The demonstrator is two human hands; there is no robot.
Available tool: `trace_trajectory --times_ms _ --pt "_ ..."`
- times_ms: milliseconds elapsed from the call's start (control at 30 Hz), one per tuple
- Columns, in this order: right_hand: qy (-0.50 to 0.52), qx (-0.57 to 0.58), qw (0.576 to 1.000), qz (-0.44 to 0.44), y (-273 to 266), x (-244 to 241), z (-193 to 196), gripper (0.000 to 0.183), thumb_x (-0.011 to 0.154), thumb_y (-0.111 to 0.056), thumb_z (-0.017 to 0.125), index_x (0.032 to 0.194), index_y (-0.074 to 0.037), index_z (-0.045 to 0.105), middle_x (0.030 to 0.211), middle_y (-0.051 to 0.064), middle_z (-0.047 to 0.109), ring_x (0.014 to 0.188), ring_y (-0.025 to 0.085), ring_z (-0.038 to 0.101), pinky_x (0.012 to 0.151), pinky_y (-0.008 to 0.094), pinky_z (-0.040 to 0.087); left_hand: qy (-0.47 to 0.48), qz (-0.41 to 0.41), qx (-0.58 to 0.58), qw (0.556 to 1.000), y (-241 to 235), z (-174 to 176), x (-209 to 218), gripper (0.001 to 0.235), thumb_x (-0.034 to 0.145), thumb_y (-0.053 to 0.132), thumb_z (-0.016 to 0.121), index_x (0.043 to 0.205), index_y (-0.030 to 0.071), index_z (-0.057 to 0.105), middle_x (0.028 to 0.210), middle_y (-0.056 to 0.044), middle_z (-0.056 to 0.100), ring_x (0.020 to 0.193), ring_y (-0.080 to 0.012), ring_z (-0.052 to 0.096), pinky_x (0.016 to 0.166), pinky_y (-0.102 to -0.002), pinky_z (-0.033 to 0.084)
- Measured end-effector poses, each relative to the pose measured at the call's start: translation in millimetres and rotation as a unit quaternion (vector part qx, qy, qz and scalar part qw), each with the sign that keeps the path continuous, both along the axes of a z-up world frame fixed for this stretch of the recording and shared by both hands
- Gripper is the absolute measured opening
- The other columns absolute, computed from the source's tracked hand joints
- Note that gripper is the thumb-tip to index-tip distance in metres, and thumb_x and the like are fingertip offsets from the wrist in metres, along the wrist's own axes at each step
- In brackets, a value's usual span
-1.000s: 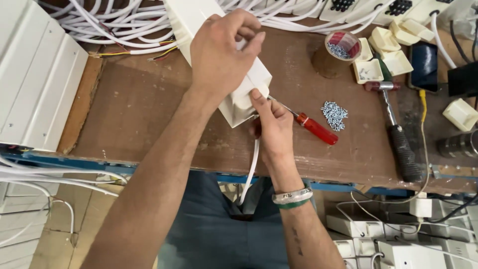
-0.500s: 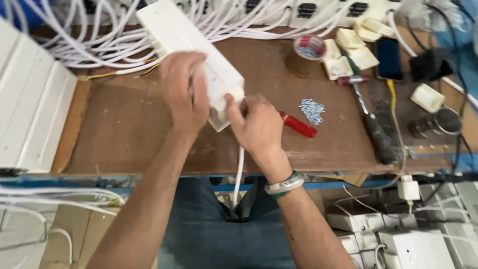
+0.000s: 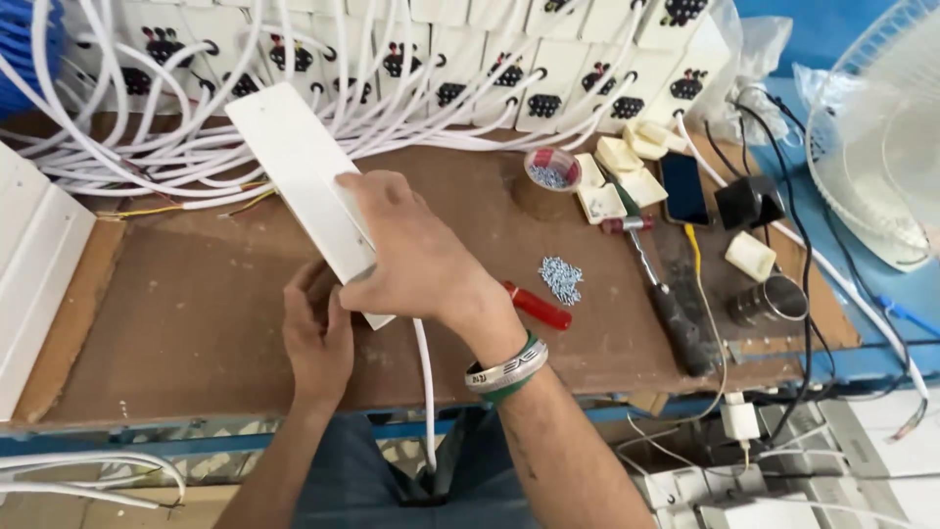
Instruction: The person uses a screwdriver to tighten screws on a white rectangular electronic device, then places it among similar units. They gather and sort small screws on the table, pick up another device, and attach a small white plastic cover to its cable entry.
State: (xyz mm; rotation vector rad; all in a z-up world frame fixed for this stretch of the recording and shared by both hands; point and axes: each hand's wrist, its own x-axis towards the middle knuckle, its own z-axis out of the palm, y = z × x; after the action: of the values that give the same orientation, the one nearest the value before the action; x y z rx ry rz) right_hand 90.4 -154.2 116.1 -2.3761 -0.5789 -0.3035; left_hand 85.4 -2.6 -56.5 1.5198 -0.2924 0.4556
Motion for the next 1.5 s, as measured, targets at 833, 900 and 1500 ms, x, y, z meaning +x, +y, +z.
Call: trace_trajectory --times_ms 833,900,1500 --pt "-0.191 0.187 0.956 -0.121 23 -42 -119 0.065 0.100 -0.012 0.069 0.154 0.001 0.035 0.146 0.024 0.047 0.137 0.039 0.051 0.118 0.046 0.041 0.032 0.080 0.004 0.996 -2 0 0 0.029 0.095 0.004 0.068 0.122 -0.001 0.062 0.126 -0.013 0.067 0.099 -0.0197 0.073 0.082 -0.031 0.061" --pt "-0.183 0.187 0.957 -0.122 23 -45 -124 0.070 0.103 -0.012 0.068 0.158 0.001 0.027 0.150 0.025 0.044 0.140 0.039 0.049 0.119 0.046 0.040 0.020 0.077 0.014 0.997 -1 1 0 0.024 0.094 0.004 0.069 0.117 -0.001 0.063 0.126 -0.013 0.067 0.098 -0.0206 0.073 0.082 -0.031 0.061" --pt "-0.079 0.193 0.956 -0.206 24 -51 -137 0.074 0.082 -0.015 0.087 0.143 0.001 0.049 0.132 0.021 0.058 0.124 0.037 0.057 0.105 0.044 0.047 0.066 0.074 0.038 0.994 1 0 -1 0.017 0.095 0.008 0.068 0.110 0.001 0.066 0.091 -0.011 0.074 0.079 -0.0158 0.073 0.070 -0.031 0.058"
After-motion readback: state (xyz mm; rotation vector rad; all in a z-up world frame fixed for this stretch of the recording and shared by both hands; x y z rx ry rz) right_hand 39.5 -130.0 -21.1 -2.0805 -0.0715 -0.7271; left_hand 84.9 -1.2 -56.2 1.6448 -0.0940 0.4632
